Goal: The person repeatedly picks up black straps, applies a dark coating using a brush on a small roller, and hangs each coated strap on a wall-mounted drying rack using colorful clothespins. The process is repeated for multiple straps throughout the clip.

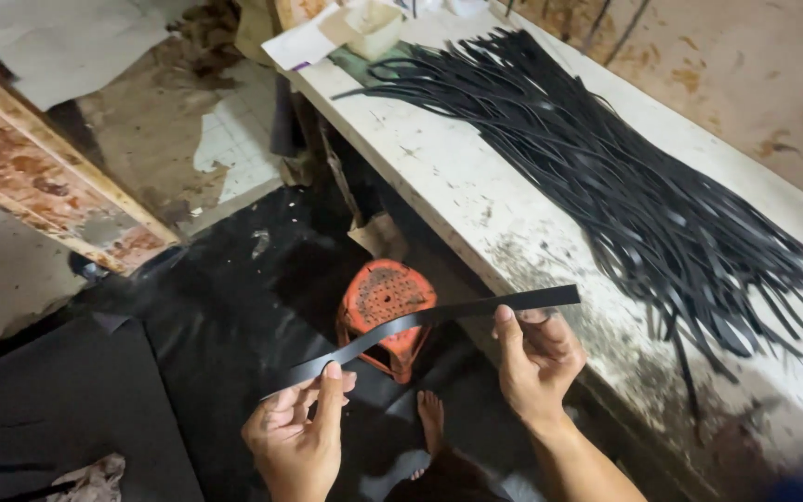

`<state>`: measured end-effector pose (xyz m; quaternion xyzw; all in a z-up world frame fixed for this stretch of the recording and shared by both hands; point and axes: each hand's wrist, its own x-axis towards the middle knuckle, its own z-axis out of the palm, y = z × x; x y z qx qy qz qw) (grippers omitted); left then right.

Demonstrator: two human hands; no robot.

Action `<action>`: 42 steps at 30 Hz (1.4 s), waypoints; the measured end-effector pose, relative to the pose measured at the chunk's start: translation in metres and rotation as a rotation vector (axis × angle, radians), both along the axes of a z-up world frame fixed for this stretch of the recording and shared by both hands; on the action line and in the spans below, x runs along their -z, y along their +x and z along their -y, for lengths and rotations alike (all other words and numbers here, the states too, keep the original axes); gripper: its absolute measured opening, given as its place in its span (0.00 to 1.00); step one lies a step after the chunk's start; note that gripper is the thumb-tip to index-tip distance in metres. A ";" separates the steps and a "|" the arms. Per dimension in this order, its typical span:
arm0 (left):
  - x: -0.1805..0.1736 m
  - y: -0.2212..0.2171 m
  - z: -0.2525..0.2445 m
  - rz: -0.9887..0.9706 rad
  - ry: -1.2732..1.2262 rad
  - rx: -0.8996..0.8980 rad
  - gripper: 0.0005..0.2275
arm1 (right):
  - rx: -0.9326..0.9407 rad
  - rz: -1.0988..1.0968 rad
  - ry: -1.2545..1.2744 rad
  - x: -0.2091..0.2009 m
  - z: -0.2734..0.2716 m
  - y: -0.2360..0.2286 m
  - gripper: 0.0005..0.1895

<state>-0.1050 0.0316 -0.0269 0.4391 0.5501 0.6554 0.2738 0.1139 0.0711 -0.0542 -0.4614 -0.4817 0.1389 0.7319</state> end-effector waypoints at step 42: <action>-0.090 -0.020 -0.302 -0.281 -0.264 -0.295 0.11 | -0.117 -0.057 0.160 -0.062 -0.342 -0.001 0.09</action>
